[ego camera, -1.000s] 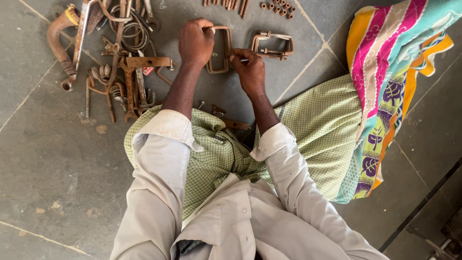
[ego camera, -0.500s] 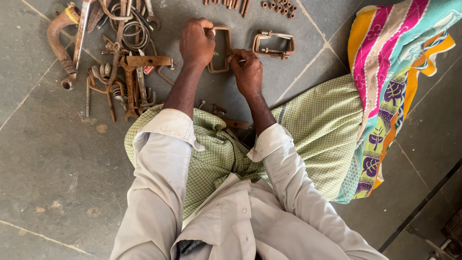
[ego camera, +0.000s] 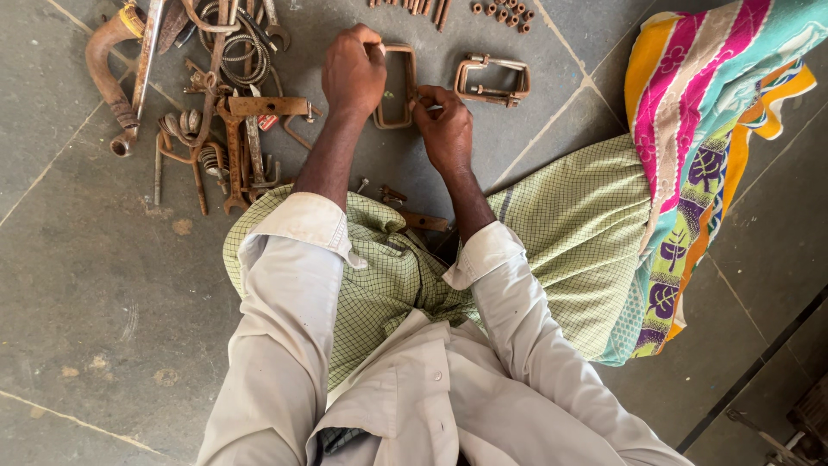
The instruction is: The person sits on the floor and assembles metal parts by hand. They pick up small metal rods and rectangular frames, insert the rods into the frames, and place the assembled pieces on the floor.
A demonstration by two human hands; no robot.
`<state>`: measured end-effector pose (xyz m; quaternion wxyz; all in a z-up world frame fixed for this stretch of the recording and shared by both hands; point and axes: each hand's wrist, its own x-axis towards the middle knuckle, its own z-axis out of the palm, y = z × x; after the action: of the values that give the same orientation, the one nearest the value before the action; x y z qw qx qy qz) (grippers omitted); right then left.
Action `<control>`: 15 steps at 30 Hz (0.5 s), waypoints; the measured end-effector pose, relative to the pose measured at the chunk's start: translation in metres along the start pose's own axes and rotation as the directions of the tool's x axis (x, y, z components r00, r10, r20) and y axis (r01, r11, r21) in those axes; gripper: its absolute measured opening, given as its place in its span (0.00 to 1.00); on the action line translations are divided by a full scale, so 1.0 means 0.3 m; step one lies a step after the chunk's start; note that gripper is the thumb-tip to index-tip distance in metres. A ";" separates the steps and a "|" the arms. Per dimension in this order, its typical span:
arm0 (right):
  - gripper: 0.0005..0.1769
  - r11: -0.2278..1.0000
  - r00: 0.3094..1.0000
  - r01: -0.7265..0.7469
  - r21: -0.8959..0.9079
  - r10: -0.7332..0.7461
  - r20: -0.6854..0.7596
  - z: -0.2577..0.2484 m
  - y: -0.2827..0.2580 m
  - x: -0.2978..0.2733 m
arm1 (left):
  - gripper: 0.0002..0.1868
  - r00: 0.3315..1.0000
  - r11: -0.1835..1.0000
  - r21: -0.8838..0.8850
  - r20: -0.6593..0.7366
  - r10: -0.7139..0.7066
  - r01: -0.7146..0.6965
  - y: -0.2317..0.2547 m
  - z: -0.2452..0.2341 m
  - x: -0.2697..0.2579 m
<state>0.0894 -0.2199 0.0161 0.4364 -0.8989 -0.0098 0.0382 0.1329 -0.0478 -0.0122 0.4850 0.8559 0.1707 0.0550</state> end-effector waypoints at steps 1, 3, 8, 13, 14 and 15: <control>0.16 1.000 1.000 0.003 0.000 -0.003 0.007 -0.001 0.003 0.000 | 0.03 1.000 1.000 -0.016 -0.003 -0.020 0.020 -0.003 0.004 0.012; 0.16 1.000 1.000 0.008 0.001 -0.008 0.023 -0.004 0.015 -0.003 | 0.04 0.999 0.999 -0.035 -0.019 -0.041 0.040 -0.015 0.002 0.025; 0.12 0.997 0.999 0.048 -0.068 -0.048 -0.006 -0.040 0.067 -0.032 | 0.04 0.984 0.989 -0.087 -0.143 0.103 -0.116 -0.012 -0.058 0.078; 0.08 0.999 0.971 0.011 0.039 -0.020 0.238 -0.065 0.067 -0.236 | 0.08 0.967 0.943 -0.268 -0.213 0.140 -0.196 0.040 -0.152 0.081; 0.08 0.991 0.955 0.105 0.082 -0.124 0.271 -0.060 0.051 -0.278 | 0.09 0.954 0.922 -0.305 -0.252 0.163 -0.238 0.040 -0.163 0.081; 0.09 0.973 0.927 0.193 0.127 -0.223 0.302 -0.055 0.033 -0.315 | 0.10 0.926 0.915 -0.269 -0.312 0.214 -0.302 0.025 -0.174 0.074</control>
<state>-0.0037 -0.2436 0.0242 0.4731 -0.8534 -0.1724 0.1346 0.1419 -0.0013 0.0200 0.5737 0.7673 0.1104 0.2642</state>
